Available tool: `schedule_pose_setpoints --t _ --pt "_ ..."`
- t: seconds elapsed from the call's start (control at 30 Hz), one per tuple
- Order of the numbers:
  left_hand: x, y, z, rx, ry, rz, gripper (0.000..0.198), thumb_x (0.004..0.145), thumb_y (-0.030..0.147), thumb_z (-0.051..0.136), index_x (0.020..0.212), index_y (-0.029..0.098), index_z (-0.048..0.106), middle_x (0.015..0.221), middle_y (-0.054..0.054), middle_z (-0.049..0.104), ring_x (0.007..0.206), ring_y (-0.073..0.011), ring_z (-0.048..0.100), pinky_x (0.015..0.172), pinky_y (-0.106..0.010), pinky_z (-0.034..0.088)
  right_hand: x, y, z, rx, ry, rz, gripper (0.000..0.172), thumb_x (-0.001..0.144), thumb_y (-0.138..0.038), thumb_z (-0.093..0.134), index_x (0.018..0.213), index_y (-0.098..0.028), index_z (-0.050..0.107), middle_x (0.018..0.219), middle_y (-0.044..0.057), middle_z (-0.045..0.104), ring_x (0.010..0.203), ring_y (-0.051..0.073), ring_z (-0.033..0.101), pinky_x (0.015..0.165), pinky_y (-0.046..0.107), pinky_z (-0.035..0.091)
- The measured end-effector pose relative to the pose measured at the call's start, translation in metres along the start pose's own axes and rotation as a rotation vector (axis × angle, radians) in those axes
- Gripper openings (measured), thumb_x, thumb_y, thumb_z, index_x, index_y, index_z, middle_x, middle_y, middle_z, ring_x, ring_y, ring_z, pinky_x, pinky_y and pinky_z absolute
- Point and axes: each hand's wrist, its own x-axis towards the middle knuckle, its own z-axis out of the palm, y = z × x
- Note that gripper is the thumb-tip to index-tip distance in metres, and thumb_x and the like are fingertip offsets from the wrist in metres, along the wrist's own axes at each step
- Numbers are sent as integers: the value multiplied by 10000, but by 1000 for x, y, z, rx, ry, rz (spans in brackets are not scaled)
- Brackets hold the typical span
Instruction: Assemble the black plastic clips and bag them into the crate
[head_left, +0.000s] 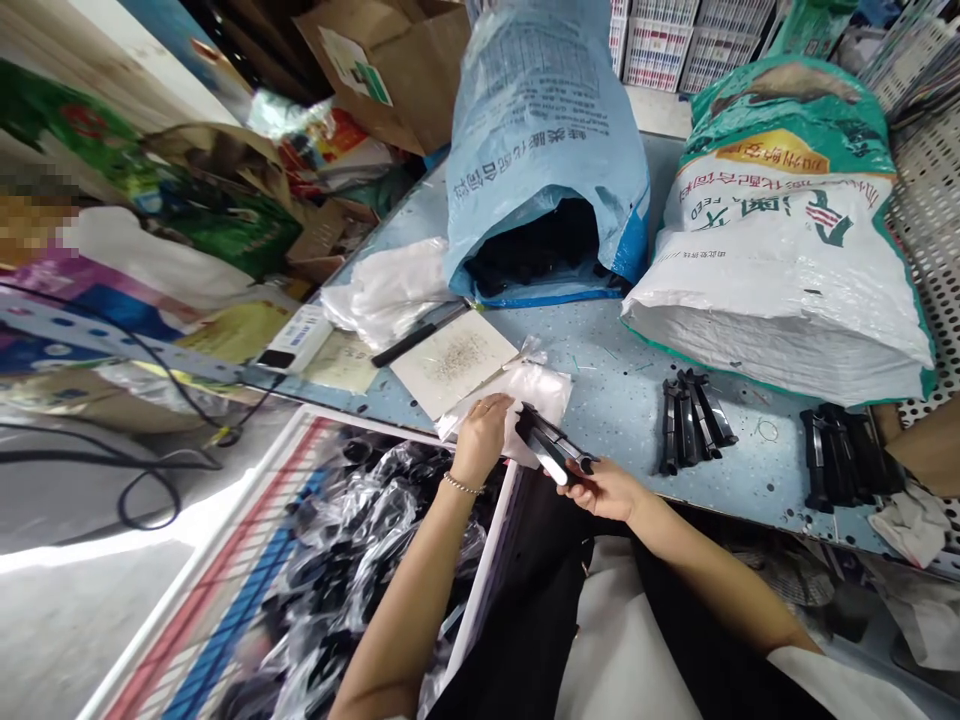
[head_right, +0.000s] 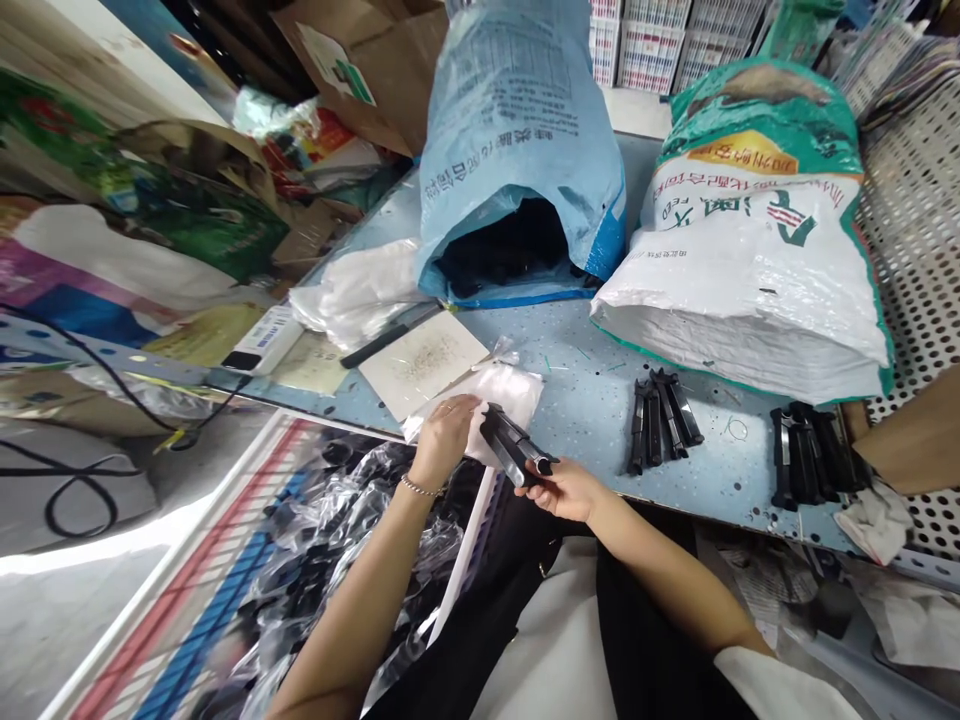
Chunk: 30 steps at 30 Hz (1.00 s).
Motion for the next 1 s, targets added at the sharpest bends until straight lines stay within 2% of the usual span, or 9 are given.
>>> schedule_pose_setpoints --t 0.1,0.2,0.33,0.47,0.57,0.63,0.7,0.83,1.0 --pt "-12 11 -6 137 8 246 450 911 121 390 1304 144 606 1335 -173 628 1286 -286 571 1098 -519 465 -1 -1 -1 177 -168 99 268 1010 -230 529 1155 -10 577 730 50 618 510 27 480 396 51 395" --pt "-27 33 -11 144 26 325 549 954 108 359 1491 195 433 1448 -152 543 1350 -257 523 1112 -460 476 -4 -1 -1 317 -255 69 339 1053 -267 431 1256 -15 532 749 30 590 531 41 476 385 44 417" --pt "-37 55 -10 131 -1 406 615 974 101 382 1562 265 305 1504 -118 495 1386 -231 490 1142 -403 453 -7 2 -6 361 -242 -4 341 1076 -261 341 1281 -49 510 773 32 596 549 47 489 413 54 463" --pt "-37 62 8 156 -75 502 698 956 34 321 1601 247 161 1554 -149 426 1433 -241 432 1146 -404 449 -11 0 -15 360 -286 -49 295 1046 -262 433 1254 -72 523 769 15 585 557 43 493 399 39 438" --pt "-40 70 22 50 -173 604 710 957 25 319 1603 260 142 1560 -143 418 1428 -217 441 1150 -379 445 -15 -3 -20 265 -253 -126 220 1006 -258 521 1158 -105 565 745 1 579 546 37 490 392 41 415" --pt "-42 72 27 -6 -168 606 701 963 31 339 1597 279 172 1542 -133 444 1423 -208 447 1151 -375 442 -20 -4 -23 177 -198 -230 181 964 -237 599 1106 -126 583 740 -2 588 530 33 486 393 50 404" --pt "-42 71 28 -20 -118 537 687 970 49 375 1589 293 203 1524 -133 464 1419 -219 451 1152 -394 441 -28 -5 -24 168 -204 -306 222 935 -234 640 1116 -116 588 733 -5 587 514 30 471 384 53 389" --pt "-39 65 31 -9 -34 415 700 973 80 426 1593 289 179 1552 -169 414 1426 -264 439 1136 -440 454 -41 -4 -22 344 -383 -296 388 917 -275 653 1198 -23 563 709 -19 536 518 33 443 371 25 373" --pt "-40 72 40 -5 34 534 738 964 62 435 1600 280 131 1571 -167 394 1422 -247 447 1132 -409 463 -43 -6 -18 361 -357 -243 358 982 -295 552 1239 -46 538 712 -33 500 519 41 421 364 16 373"
